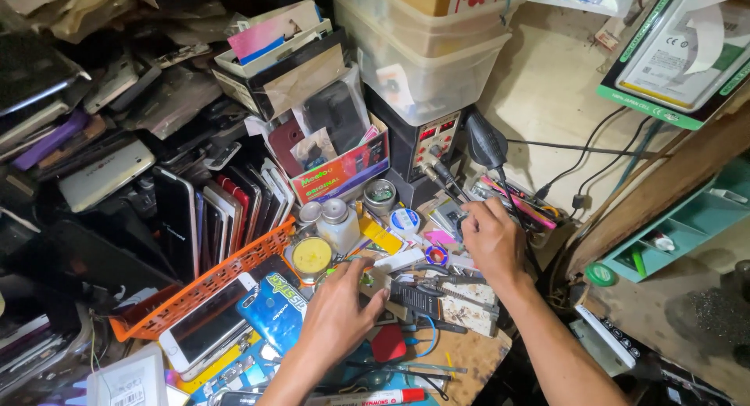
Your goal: Cleaning and inspecting internal mobile phone components including the battery and frame on a repair bench.
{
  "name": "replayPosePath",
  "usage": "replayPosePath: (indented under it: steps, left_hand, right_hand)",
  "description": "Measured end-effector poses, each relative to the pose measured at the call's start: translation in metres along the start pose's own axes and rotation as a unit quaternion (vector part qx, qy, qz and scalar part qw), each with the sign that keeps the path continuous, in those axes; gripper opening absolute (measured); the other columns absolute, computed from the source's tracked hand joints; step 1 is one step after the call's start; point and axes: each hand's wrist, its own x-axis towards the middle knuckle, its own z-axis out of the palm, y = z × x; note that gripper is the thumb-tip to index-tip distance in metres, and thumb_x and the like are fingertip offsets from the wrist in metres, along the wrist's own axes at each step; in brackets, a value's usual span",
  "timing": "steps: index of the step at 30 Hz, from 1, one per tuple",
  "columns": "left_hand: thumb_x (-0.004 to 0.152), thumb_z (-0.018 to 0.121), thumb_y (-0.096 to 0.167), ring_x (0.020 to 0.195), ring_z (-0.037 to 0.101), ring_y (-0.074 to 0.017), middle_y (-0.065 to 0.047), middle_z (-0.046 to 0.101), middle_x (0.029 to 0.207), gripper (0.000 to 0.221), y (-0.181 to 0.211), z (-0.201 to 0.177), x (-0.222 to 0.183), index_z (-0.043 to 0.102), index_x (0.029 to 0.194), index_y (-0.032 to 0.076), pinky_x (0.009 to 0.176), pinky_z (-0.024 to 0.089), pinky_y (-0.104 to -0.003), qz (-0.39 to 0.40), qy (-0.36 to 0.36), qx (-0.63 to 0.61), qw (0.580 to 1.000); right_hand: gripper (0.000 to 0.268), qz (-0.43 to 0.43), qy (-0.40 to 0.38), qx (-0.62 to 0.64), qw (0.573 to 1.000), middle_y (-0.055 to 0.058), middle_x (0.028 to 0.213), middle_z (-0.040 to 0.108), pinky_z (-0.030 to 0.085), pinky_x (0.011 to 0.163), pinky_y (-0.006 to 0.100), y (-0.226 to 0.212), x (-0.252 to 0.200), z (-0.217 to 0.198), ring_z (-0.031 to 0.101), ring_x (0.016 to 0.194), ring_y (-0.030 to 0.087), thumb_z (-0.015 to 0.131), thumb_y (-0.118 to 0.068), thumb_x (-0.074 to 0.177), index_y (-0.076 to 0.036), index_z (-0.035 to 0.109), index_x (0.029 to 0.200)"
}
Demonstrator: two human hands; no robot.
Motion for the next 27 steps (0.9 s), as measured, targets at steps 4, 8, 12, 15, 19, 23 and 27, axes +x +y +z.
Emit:
replayPosePath:
  steps: [4, 8, 12, 15, 19, 23, 27]
  left_hand:
    - [0.094, 0.063, 0.039, 0.106, 0.067, -0.0321, -0.011, 0.066, 0.123, 0.051, 0.001, -0.006, -0.001, 0.054, 0.139, 0.018, 0.084, 0.055, -0.050, -0.014, -0.017, 0.002, 1.000]
    - [0.094, 0.062, 0.039, 0.111, 0.065, -0.0329, -0.011, 0.063, 0.129, 0.054, 0.004, -0.008, -0.003, 0.052, 0.143, 0.019, 0.086, 0.054, -0.051, -0.009, -0.001, 0.002, 1.000]
    - [0.092, 0.065, 0.041, 0.116, 0.062, -0.0370, -0.011, 0.065, 0.126, 0.052, 0.005, 0.000, 0.004, 0.057, 0.138, 0.017, 0.088, 0.051, -0.053, 0.025, 0.027, 0.004, 0.999]
    - [0.092, 0.063, 0.042, 0.114, 0.063, -0.0366, -0.010, 0.063, 0.129, 0.050, 0.009, 0.002, 0.003, 0.055, 0.136, 0.019, 0.084, 0.054, -0.056, 0.006, 0.013, 0.012, 1.000]
    - [0.092, 0.064, 0.038, 0.113, 0.063, -0.0355, -0.011, 0.062, 0.128, 0.051, -0.001, -0.001, -0.001, 0.056, 0.138, 0.017, 0.086, 0.053, -0.052, 0.014, 0.019, 0.009, 1.000]
    - [0.093, 0.063, 0.039, 0.111, 0.064, -0.0330, -0.011, 0.063, 0.123, 0.053, -0.006, -0.008, -0.007, 0.056, 0.140, 0.016, 0.086, 0.052, -0.049, 0.006, 0.010, -0.002, 1.000]
    - [0.092, 0.065, 0.037, 0.106, 0.065, -0.0349, -0.011, 0.064, 0.118, 0.047, -0.004, 0.001, -0.006, 0.060, 0.134, 0.017, 0.086, 0.052, -0.048, 0.036, 0.034, -0.007, 0.999]
  right_hand:
    - [0.033, 0.058, -0.145, -0.043, 0.987, 0.005, 0.098, 0.070, 0.052, 0.043, 0.033, -0.004, -0.003, -0.008, 0.062, 0.061, 0.019, 0.072, 0.003, 0.083, -0.010, 0.077, 0.113]
    - [0.038, 0.080, -0.188, -0.097, 0.974, 0.009, 0.116, 0.075, 0.062, 0.083, 0.050, -0.011, -0.011, -0.024, 0.070, 0.110, 0.032, 0.071, -0.010, 0.086, -0.014, 0.075, 0.125]
    - [0.039, 0.095, -0.236, -0.020, 0.967, 0.014, 0.130, 0.070, 0.060, 0.095, 0.042, -0.015, -0.013, -0.011, 0.068, 0.115, 0.031, 0.070, -0.009, 0.090, -0.005, 0.069, 0.128]
    - [0.047, 0.126, -0.314, 0.101, 0.935, 0.015, 0.160, 0.041, 0.036, 0.119, 0.048, -0.019, 0.002, 0.002, 0.042, 0.144, 0.035, 0.053, -0.020, 0.100, -0.006, 0.054, 0.145]
    - [0.065, 0.241, -0.432, -0.055, 0.868, 0.016, 0.158, 0.039, 0.042, 0.107, 0.062, -0.029, 0.028, -0.001, 0.051, 0.134, 0.043, 0.037, -0.054, 0.101, -0.022, 0.036, 0.158]
    - [0.058, 0.161, -0.340, -0.060, 0.925, 0.024, 0.159, 0.038, 0.033, 0.115, 0.062, -0.032, 0.011, 0.024, 0.044, 0.138, 0.046, 0.055, -0.048, 0.098, -0.012, 0.054, 0.144]
    - [0.025, 0.002, -0.207, 0.034, 0.978, 0.013, 0.105, 0.072, 0.058, 0.078, 0.046, -0.060, 0.027, 0.051, 0.065, 0.101, 0.031, 0.064, -0.016, 0.094, -0.006, 0.077, 0.113]
